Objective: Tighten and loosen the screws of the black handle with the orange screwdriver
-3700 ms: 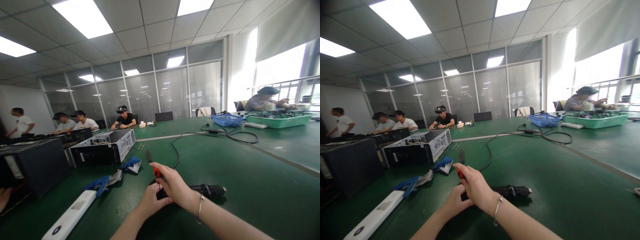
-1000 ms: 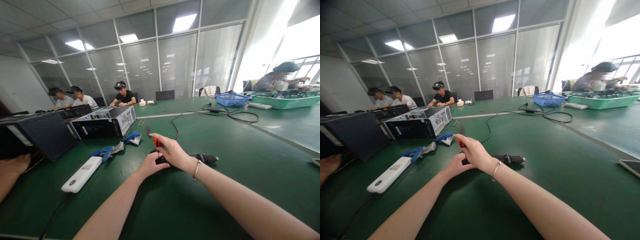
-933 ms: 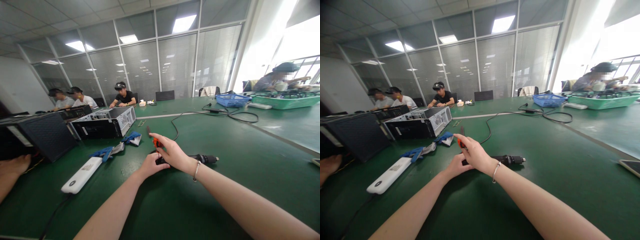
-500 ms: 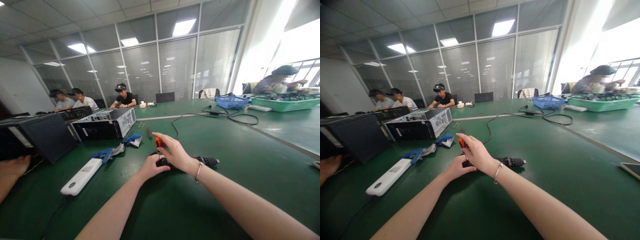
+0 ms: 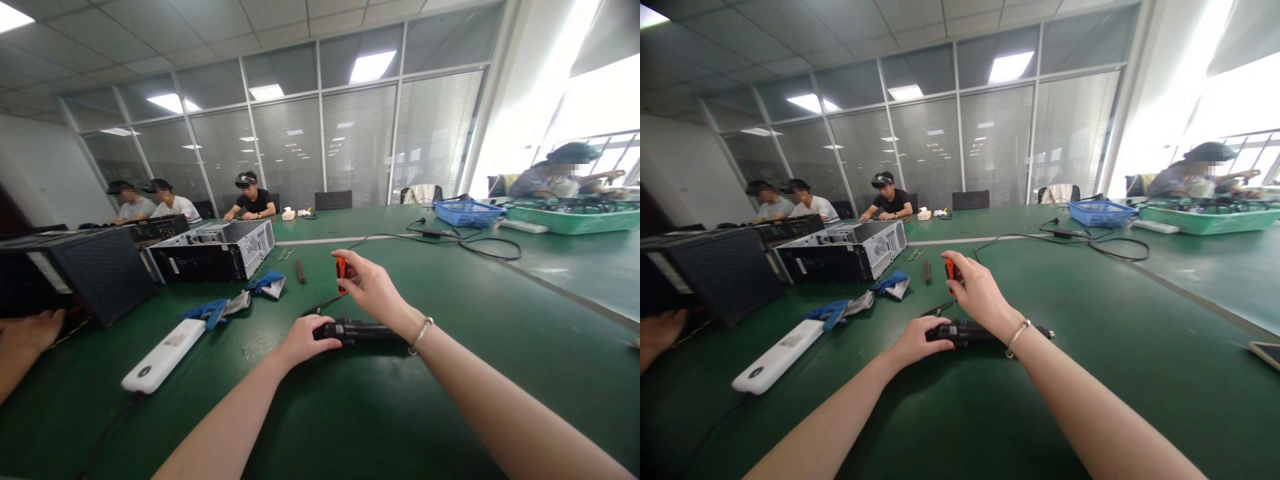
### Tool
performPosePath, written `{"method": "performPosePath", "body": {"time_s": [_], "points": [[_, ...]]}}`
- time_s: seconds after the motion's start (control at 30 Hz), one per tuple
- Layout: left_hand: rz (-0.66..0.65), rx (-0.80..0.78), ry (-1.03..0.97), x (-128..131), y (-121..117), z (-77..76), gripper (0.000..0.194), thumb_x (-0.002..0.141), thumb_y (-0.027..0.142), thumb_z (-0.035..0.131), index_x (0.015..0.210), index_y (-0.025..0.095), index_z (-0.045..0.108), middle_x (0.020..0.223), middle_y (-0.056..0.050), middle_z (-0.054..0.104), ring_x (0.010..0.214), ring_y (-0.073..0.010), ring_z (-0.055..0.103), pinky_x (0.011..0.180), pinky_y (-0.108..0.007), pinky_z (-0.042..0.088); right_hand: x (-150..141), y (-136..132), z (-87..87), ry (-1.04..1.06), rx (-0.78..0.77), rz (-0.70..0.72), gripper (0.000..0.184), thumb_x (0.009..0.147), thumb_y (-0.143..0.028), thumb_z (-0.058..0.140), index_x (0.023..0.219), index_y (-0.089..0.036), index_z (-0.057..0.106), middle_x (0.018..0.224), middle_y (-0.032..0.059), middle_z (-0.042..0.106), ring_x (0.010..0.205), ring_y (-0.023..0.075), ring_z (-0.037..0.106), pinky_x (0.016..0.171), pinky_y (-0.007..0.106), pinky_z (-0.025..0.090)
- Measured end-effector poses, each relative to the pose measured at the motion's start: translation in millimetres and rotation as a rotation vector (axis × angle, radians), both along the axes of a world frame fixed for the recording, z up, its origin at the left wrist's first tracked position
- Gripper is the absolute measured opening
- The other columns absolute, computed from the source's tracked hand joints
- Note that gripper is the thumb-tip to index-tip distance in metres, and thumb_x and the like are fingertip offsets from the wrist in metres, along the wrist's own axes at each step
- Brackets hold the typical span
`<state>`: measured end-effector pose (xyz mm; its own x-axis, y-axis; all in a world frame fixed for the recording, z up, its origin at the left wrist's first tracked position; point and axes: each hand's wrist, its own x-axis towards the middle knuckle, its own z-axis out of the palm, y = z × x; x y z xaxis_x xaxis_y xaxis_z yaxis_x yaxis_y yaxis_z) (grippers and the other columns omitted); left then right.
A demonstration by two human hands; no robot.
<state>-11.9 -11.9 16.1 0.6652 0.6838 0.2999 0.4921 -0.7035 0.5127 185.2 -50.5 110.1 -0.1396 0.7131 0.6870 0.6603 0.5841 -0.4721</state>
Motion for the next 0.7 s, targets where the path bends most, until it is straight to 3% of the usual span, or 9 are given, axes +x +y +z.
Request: {"method": "performPosePath", "body": {"time_s": [0.3, 0.53, 0.7], "points": [[0.010, -0.002, 0.050, 0.5, -1.1, 3.4, 0.047, 0.076, 0.055, 0.067, 0.109, 0.021, 0.067, 0.095, -0.004, 0.070, 0.087, -0.0217, 0.062, 0.075, -0.027, 0.044, -4.9, 3.8, -9.8, -0.070, -0.072, 0.008, 0.052, 0.079, -0.005, 0.058, 0.126, -0.025, 0.048, 0.098, 0.0040, 0.060, 0.079, 0.0150, 0.059, 0.073, 0.027, 0.047], [0.005, 0.012, 0.038, 0.6, -0.4, 1.4, 0.047, 0.078, 0.056, 0.065, 0.109, 0.021, 0.066, 0.097, -0.004, 0.070, 0.088, -0.0216, 0.062, 0.077, -0.026, 0.044, -4.9, 3.4, -12.5, -0.180, -0.096, -0.123, 0.049, 0.080, -0.020, 0.066, 0.127, -0.023, 0.049, 0.086, 0.0022, 0.060, 0.068, 0.0145, 0.056, 0.065, 0.025, 0.042], [-0.001, 0.016, 0.048, 0.1, -0.3, 2.3, 0.044, 0.079, 0.055, 0.064, 0.107, 0.021, 0.067, 0.095, -0.004, 0.070, 0.087, -0.0217, 0.062, 0.074, -0.025, 0.043, -5.4, 3.9, -11.4, -0.113, -0.175, 0.008, 0.053, 0.081, -0.004, 0.052, 0.130, -0.024, 0.045, 0.078, -0.0012, 0.058, 0.066, 0.0124, 0.056, 0.066, 0.023, 0.042]]}}
